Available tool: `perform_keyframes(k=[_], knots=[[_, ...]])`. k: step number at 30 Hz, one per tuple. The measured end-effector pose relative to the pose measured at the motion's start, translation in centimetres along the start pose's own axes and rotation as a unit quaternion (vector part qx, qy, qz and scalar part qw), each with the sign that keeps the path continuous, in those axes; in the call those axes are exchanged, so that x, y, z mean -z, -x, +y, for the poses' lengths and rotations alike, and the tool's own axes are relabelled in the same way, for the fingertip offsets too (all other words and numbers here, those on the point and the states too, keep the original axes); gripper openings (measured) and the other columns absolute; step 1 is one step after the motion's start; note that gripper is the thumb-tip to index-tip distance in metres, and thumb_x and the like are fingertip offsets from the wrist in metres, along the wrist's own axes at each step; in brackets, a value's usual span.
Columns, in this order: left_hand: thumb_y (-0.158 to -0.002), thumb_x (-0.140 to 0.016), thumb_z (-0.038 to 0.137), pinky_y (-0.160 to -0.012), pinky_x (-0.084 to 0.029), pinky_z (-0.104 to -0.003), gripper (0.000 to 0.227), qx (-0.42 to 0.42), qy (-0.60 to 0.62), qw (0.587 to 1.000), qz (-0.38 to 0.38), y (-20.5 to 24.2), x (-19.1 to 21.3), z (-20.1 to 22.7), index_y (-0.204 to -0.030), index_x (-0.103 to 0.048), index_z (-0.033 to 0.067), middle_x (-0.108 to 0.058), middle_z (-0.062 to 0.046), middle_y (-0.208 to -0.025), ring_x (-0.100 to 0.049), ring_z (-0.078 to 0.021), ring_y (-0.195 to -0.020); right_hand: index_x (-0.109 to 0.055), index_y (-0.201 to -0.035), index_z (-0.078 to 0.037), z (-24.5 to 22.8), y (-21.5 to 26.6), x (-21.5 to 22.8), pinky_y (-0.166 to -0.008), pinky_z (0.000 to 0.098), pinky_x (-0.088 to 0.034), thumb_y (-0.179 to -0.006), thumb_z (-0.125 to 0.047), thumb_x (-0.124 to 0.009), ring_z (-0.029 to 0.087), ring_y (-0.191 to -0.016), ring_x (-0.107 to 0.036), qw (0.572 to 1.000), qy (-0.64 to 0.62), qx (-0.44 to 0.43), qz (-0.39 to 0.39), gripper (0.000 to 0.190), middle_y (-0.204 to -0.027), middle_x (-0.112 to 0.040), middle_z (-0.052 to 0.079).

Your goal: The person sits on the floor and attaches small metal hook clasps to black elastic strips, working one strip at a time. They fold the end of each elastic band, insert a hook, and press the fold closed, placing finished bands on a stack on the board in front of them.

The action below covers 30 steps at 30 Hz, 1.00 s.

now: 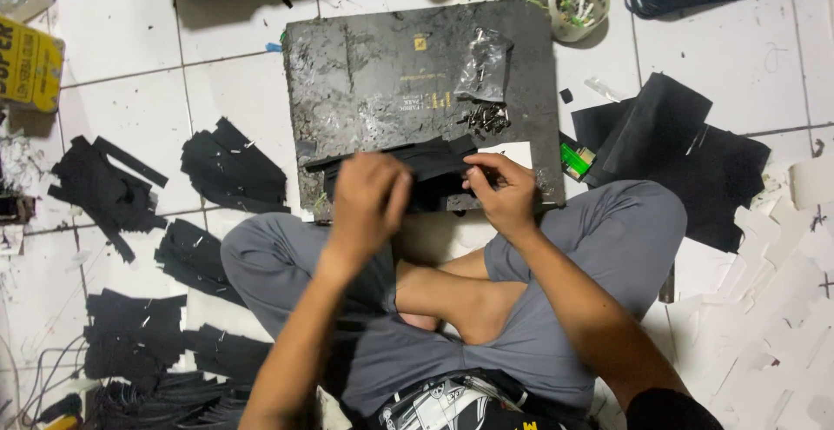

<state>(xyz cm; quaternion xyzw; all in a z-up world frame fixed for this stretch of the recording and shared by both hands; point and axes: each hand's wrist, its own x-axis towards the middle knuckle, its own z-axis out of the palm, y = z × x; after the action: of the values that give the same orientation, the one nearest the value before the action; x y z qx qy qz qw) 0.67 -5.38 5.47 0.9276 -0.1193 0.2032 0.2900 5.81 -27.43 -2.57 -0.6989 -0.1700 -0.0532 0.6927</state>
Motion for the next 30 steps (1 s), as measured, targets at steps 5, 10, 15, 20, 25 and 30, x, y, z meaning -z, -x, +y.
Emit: perform_keyframes(k=[5, 10, 15, 20, 25, 30], knots=[[-0.097, -0.068, 0.021, -0.067, -0.053, -0.04, 0.012, 0.145, 0.227, 0.96, -0.078, 3.0, -4.2, 5.0, -0.094, -0.074, 0.0111, -0.07, -0.01, -0.081, -0.069, -0.0328, -0.075, -0.074, -0.099, 0.007, 0.8, 0.1, 0.2, -0.06, 0.0316, -0.058, -0.091, 0.005, -0.07, 0.02, -0.069, -0.075, 0.998, -0.046, -0.009, 0.039, 0.009, -0.076, -0.075, 0.018], [-0.104, -0.055, 0.032, -0.07, -0.061, -0.039, 0.043, 0.398, 0.586, 0.706, 0.02, 5.7, -9.4, 3.8, -0.118, -0.065, -0.0068, -0.071, -0.029, -0.113, -0.074, -0.0326, -0.081, -0.074, -0.091, 0.005, 0.3, 0.8, 0.8, -0.066, 0.0377, -0.057, -0.087, 0.002, -0.072, 0.025, -0.08, -0.073, 0.998, -0.027, 0.039, 0.044, 0.005, -0.087, -0.074, 0.02], [-0.108, -0.049, 0.019, -0.061, -0.06, -0.034, 0.029, 0.433, 0.515, 0.709, 0.21, 5.0, -6.5, 3.4, -0.116, -0.059, -0.0071, -0.068, -0.024, -0.096, -0.073, -0.0305, -0.071, -0.078, -0.082, -0.006, -0.7, 2.4, 0.8, -0.072, 0.0379, -0.06, -0.079, -0.007, -0.079, 0.031, -0.078, -0.076, 0.98, 0.062, 0.188, 0.005, 0.003, -0.088, -0.078, 0.013], [-0.1, -0.067, 0.017, -0.055, -0.051, -0.027, 0.023, 0.448, 0.411, 0.759, 0.235, 3.3, -5.4, 1.6, -0.112, -0.072, -0.0024, -0.066, -0.012, -0.07, -0.064, -0.0175, -0.061, -0.077, -0.083, 0.0, -3.9, 1.3, -1.1, -0.061, 0.0455, -0.058, -0.078, 0.003, -0.075, 0.037, -0.064, -0.069, 0.96, -0.027, 0.271, -0.07, 0.006, -0.083, -0.074, 0.021], [-0.095, -0.076, 0.017, -0.06, -0.052, -0.028, 0.014, 0.397, 0.321, 0.837, 0.197, 1.3, -4.0, 0.3, -0.103, -0.079, 0.0059, -0.07, -0.006, -0.075, -0.059, -0.0102, -0.07, -0.079, -0.094, -0.002, -3.3, 1.4, -0.9, -0.065, 0.046, -0.057, -0.088, -0.02, -0.076, 0.035, -0.069, -0.072, 0.965, -0.015, 0.23, -0.126, 0.019, -0.086, -0.076, 0.016], [-0.09, -0.081, 0.012, -0.062, -0.057, -0.034, 0.009, 0.23, 0.266, 0.933, 0.075, 2.4, -5.8, 0.2, -0.098, -0.08, 0.01, -0.077, -0.01, -0.077, -0.076, -0.0271, -0.07, -0.064, -0.13, 0.004, -2.9, -0.4, -0.2, -0.08, 0.0413, -0.057, -0.103, -0.034, -0.059, 0.025, -0.09, -0.067, 0.987, -0.029, -0.117, -0.11, 0.047, -0.103, -0.071, 0.02]])
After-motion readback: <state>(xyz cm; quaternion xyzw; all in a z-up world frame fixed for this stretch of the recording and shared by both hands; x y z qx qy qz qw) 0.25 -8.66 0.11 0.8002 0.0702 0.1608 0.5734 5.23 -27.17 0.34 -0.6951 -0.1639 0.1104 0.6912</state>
